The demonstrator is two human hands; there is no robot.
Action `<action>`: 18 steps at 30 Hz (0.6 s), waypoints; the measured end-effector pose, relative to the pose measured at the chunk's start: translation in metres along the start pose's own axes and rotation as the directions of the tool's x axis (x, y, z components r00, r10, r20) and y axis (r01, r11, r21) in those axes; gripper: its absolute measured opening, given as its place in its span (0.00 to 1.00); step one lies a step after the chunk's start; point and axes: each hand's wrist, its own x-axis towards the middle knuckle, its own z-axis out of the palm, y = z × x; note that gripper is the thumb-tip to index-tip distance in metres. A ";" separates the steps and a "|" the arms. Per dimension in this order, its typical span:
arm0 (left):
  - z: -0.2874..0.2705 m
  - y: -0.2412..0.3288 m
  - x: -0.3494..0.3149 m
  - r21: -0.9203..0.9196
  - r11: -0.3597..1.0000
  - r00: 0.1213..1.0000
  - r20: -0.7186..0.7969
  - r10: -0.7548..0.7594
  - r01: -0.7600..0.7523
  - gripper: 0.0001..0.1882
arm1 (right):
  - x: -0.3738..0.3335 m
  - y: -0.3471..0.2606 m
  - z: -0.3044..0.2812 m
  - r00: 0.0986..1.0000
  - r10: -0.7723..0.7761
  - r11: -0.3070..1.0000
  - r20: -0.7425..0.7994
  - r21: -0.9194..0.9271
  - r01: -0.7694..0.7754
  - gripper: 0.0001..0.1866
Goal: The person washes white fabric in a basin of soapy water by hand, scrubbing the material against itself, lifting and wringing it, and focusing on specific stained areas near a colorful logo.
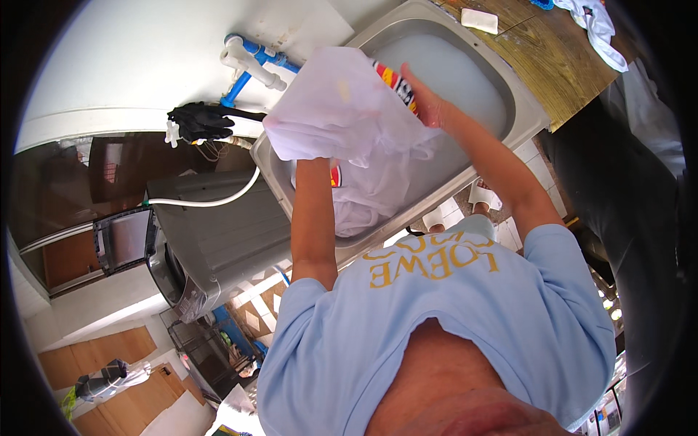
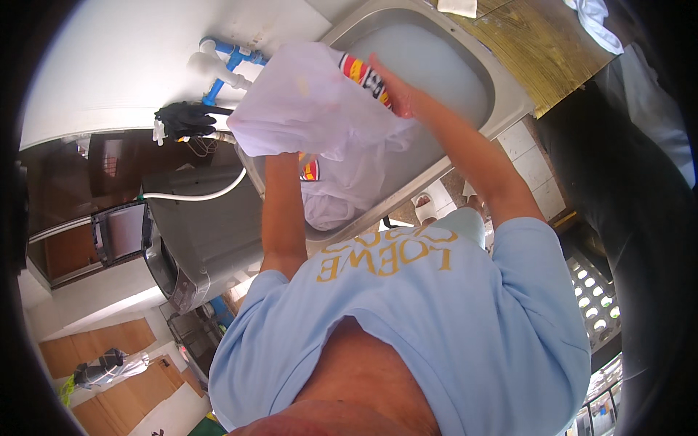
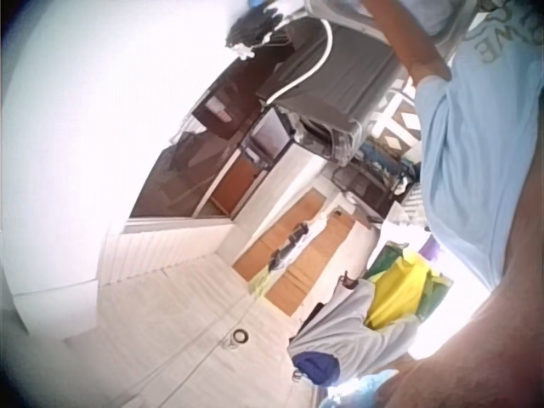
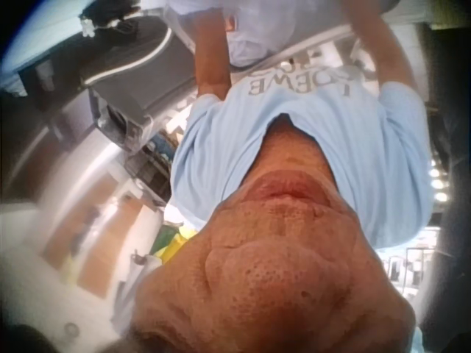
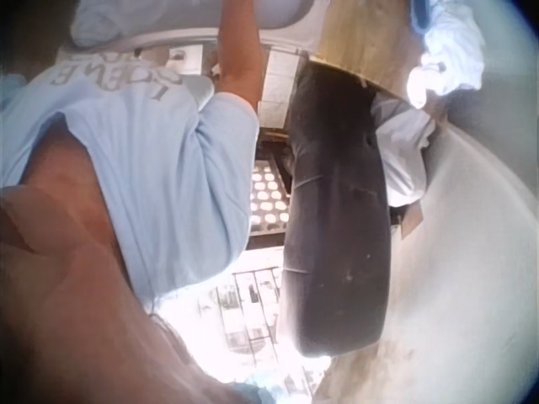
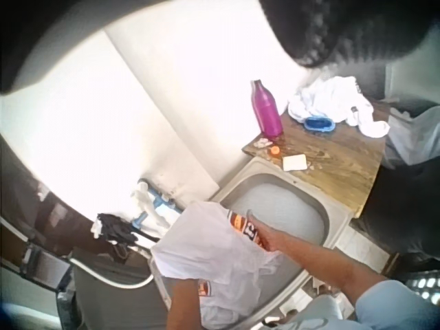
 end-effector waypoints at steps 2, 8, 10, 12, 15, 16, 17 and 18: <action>-0.005 -0.001 -0.003 -0.007 1.000 1.000 -0.016 0.003 -0.003 0.25 | -0.016 -0.005 0.013 0.997 -0.048 0.993 -0.054 -0.111 0.042 0.53; -0.008 -0.004 0.006 -0.021 1.000 1.000 -0.024 -0.010 0.009 0.24 | -0.044 -0.028 0.009 0.972 -0.184 0.922 -0.149 0.316 0.223 0.52; -0.003 -0.011 0.010 -0.028 0.999 0.999 -0.014 -0.029 0.028 0.24 | -0.031 -0.008 0.009 0.987 -0.137 0.967 -0.085 0.204 0.152 0.51; -0.002 -0.020 0.011 -0.040 0.998 0.999 -0.017 -0.039 0.039 0.23 | -0.019 0.012 0.008 0.998 -0.061 0.996 -0.033 0.070 0.063 0.49; -0.005 -0.030 0.012 -0.061 0.997 0.998 -0.026 -0.052 0.051 0.22 | -0.020 -0.004 -0.008 0.997 -0.078 0.989 0.004 0.129 0.077 0.54; -0.005 -0.034 0.013 -0.069 0.996 0.998 -0.023 -0.053 0.052 0.22 | -0.021 -0.011 -0.018 0.993 -0.117 0.983 0.014 0.144 0.114 0.55; -0.008 -0.038 0.014 -0.078 0.995 0.998 -0.030 -0.059 0.057 0.22 | -0.028 -0.018 -0.020 0.981 -0.193 0.968 -0.012 0.161 0.193 0.56; -0.010 -0.040 0.015 -0.080 0.995 0.997 -0.033 -0.063 0.060 0.22 | -0.038 -0.031 -0.018 0.962 -0.269 0.946 -0.039 0.175 0.272 0.58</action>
